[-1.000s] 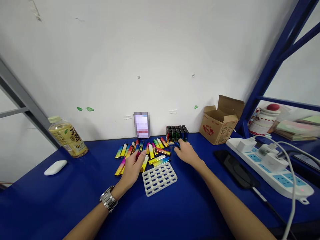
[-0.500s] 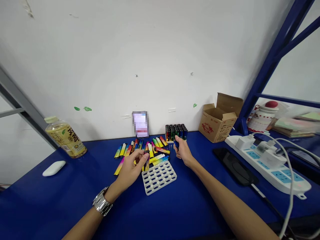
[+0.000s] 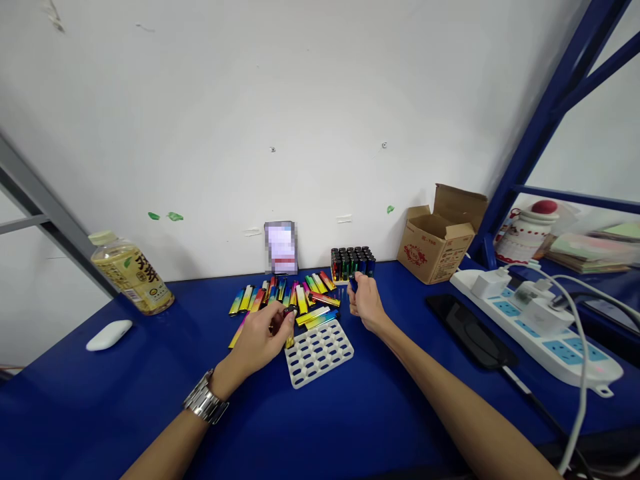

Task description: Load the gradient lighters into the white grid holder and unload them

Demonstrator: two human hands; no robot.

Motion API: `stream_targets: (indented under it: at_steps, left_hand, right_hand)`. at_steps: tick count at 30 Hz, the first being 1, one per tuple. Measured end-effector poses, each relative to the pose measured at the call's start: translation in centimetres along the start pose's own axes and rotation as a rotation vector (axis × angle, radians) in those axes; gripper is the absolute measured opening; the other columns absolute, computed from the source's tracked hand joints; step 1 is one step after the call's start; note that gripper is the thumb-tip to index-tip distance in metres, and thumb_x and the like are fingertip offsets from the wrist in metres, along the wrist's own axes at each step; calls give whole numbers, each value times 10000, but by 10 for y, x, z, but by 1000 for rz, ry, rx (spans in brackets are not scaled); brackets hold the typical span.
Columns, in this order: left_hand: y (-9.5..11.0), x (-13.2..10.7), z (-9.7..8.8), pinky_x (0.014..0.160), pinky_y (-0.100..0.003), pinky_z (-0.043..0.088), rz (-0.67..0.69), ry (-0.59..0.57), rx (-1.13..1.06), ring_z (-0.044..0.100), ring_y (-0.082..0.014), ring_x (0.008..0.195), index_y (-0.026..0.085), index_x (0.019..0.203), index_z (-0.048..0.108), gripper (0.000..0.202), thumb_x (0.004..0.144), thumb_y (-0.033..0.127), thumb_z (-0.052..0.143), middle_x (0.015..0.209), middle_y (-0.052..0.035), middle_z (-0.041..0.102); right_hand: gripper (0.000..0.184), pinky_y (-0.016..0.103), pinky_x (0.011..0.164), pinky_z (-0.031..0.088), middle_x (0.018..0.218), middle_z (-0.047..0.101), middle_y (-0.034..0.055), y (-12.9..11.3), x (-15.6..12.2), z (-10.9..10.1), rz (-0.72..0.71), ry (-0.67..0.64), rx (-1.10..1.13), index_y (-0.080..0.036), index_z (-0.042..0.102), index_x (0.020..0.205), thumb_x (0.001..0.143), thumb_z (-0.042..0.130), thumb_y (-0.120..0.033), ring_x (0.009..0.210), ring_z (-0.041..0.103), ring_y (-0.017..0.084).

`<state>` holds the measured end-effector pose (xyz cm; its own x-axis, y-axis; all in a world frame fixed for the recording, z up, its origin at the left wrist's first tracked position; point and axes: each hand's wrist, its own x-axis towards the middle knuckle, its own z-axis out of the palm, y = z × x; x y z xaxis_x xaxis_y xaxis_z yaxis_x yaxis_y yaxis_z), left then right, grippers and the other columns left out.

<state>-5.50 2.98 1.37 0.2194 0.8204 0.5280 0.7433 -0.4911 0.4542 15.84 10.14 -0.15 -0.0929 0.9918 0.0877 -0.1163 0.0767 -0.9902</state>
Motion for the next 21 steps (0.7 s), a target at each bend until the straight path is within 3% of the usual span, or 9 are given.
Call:
stream_targets:
  at_steps: [2,4,6,8,11,16,21]
  left_hand:
    - [-1,0,-2,463,-208,338,13,-6,10,468,-90,456,202,707,492,189,865,300,459,527,45,547]
    - [-1,0,-4,457,-208,328,16,-20,14,454,-87,441,203,705,486,178,858,288,458,524,49,545]
    - [-1,1,-5,463,-211,325,18,-43,24,450,-88,439,204,693,478,189,858,292,454,519,50,536]
    - [1,2,-7,486,-217,338,26,-85,25,474,-97,462,203,700,483,214,879,309,435,534,44,543]
    - [4,3,-8,509,-230,349,32,-152,15,516,-116,509,197,753,507,250,922,339,389,588,23,576]
    - [4,1,-6,548,-247,381,50,-174,31,559,-141,571,193,818,523,261,945,347,356,678,-6,618]
    - [-2,-1,-2,536,-250,393,71,-146,49,576,-149,567,197,881,538,240,947,340,357,692,-5,634]
  right_hand:
    - [489,206,311,156,378,234,-89,3,-1,2,83,-17,46,-231,342,567,897,276,-586,307,158,58]
    - [497,206,327,190,378,216,-109,5,-3,4,81,-138,58,-225,396,628,875,299,-646,312,172,64]
    - [447,215,383,282,411,299,-103,4,-5,7,-64,-228,-12,-223,417,706,857,392,-643,348,276,79]
    - [404,237,491,368,510,428,-62,0,-8,10,-266,-239,-133,-217,432,724,856,462,-597,467,414,104]
    - [441,264,596,392,623,471,-8,-7,-13,13,-461,-257,-274,-193,476,640,850,490,-581,622,457,133]
    - [468,259,512,367,613,463,2,-5,-17,16,-420,-424,-204,-169,576,641,813,535,-602,557,452,127]
    - [460,246,490,387,589,482,1,2,-18,18,-440,-464,-231,-163,565,613,809,564,-579,521,487,120]
